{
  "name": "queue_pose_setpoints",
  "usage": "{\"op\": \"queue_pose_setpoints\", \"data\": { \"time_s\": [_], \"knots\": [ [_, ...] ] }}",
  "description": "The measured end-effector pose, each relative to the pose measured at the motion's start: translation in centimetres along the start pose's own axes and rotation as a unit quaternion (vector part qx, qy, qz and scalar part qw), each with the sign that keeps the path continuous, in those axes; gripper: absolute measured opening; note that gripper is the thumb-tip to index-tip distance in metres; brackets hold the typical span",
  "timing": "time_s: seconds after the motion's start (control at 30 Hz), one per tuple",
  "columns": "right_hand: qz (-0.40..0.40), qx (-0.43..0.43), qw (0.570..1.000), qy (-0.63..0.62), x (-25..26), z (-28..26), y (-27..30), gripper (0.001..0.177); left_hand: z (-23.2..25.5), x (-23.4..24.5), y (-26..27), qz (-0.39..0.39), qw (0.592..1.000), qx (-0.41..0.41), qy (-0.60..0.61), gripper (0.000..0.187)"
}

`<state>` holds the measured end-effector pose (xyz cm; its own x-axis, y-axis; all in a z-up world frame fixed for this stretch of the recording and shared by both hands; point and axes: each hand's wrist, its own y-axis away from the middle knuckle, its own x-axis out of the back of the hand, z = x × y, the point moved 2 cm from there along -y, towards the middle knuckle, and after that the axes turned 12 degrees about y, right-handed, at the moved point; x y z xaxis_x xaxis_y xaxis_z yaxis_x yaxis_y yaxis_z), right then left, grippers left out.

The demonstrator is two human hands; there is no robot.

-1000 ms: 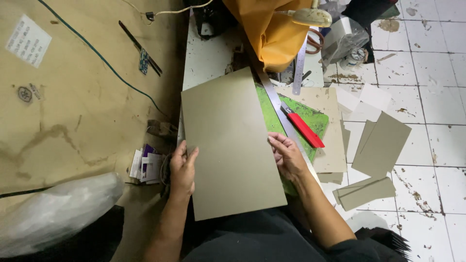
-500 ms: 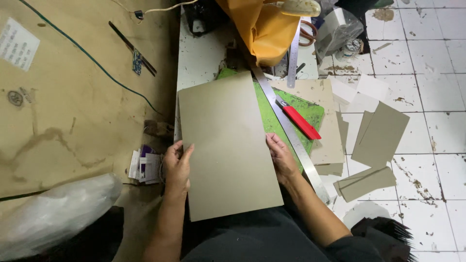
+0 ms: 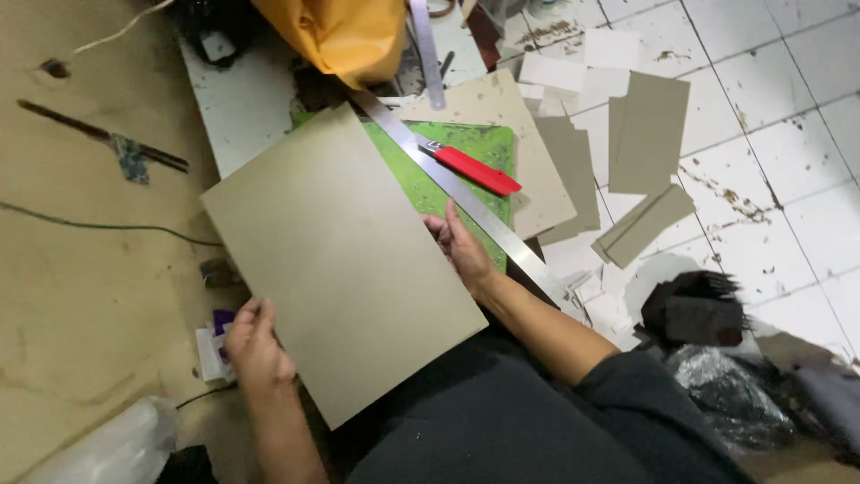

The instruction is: Measuring and cutting rectangular pieces from a sheet of cardboard using a metal ruler and a utility knife.

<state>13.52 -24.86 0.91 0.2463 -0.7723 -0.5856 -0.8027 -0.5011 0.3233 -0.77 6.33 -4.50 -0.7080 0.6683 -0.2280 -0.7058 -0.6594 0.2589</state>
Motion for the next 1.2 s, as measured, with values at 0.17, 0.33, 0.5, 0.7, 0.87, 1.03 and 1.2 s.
{"op": "queue_pose_setpoints", "data": {
  "time_s": [0.17,0.33,0.5,0.7,0.87,1.03,1.2],
  "knots": [
    [0.047,-0.1,0.988,0.108,-0.4,-0.3,1.5,0.078,-2.5,6.2,-3.0,-0.015,0.989,0.074,0.127,0.026],
    [0.055,-0.012,0.991,0.122,0.5,-2.9,6.1,0.074,-2.2,7.0,-2.7,-0.035,0.988,0.065,0.137,0.008],
    [0.165,0.066,0.958,0.224,6.6,-5.5,13.1,0.071,1.4,2.3,-0.5,-0.064,0.989,0.042,0.129,0.009],
    [0.362,0.193,0.892,0.191,15.9,-7.3,21.7,0.068,-0.1,-1.4,-0.6,-0.031,0.995,0.052,0.075,0.009],
    [0.495,0.324,0.799,0.103,27.8,-5.7,25.1,0.087,-2.9,-2.4,-2.2,-0.068,0.994,0.039,0.082,0.008],
    [0.509,0.348,0.787,-0.012,37.1,-4.4,22.2,0.042,-0.9,-5.1,-0.7,-0.003,1.0,0.018,-0.018,0.011],
    [0.536,0.333,0.775,-0.043,48.2,-1.2,17.9,0.042,-2.5,-3.3,-2.6,0.037,0.991,-0.082,-0.102,0.01]
  ]
}}
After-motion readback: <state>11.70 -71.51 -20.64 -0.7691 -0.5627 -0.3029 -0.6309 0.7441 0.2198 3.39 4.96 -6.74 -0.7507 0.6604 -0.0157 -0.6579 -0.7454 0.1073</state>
